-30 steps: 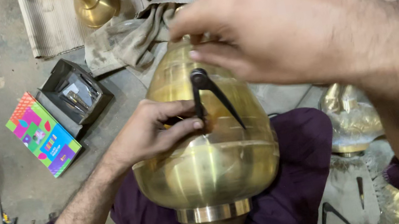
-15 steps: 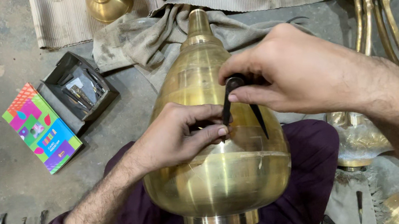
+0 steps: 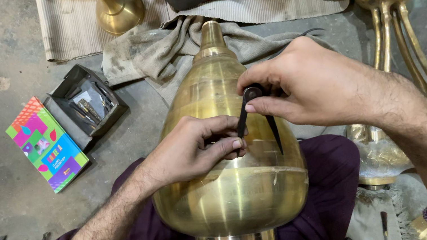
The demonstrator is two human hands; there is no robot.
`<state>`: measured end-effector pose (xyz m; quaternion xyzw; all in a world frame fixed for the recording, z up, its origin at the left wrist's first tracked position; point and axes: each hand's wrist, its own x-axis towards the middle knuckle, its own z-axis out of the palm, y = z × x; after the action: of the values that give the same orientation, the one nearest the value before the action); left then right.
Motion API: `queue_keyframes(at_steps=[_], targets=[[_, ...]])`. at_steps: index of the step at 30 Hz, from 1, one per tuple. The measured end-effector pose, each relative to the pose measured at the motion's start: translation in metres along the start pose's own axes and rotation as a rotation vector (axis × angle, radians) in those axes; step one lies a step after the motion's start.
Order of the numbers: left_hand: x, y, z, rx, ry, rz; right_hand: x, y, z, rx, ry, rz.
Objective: The person sits on the floor with a large brass vessel on their lap and uses a spring divider to scribe horizontal guide lines around the vessel's body. They repeatedly reposition the divider, adjust its legs, and run the point along the brass surface to lay out measurement lines.
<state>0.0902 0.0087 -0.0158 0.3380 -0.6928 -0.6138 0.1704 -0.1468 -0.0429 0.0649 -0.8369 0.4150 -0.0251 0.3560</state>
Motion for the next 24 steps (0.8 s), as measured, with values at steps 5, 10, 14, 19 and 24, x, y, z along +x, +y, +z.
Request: queue_keyframes(at_steps=[5, 10, 14, 19, 24], targets=[[0.0, 0.0, 0.0, -0.002, -0.006, 0.042, -0.001, -0.001, 0.0, 0.003, 0.034, -0.073], [0.002, 0.003, -0.001, 0.021, -0.004, 0.043, -0.004, -0.002, -0.003, 0.0, 0.044, -0.074], [0.003, 0.008, 0.003, 0.078, 0.038, 0.017, -0.012, 0.004, 0.001, -0.006, 0.035, -0.044], [0.007, 0.015, 0.01, 0.23, 0.093, 0.112, -0.039, 0.022, 0.015, -0.004, 0.227, -0.273], [0.014, 0.021, 0.02, 0.34, 0.079, 0.114, -0.064, 0.039, 0.034, 0.11, 0.242, -0.147]])
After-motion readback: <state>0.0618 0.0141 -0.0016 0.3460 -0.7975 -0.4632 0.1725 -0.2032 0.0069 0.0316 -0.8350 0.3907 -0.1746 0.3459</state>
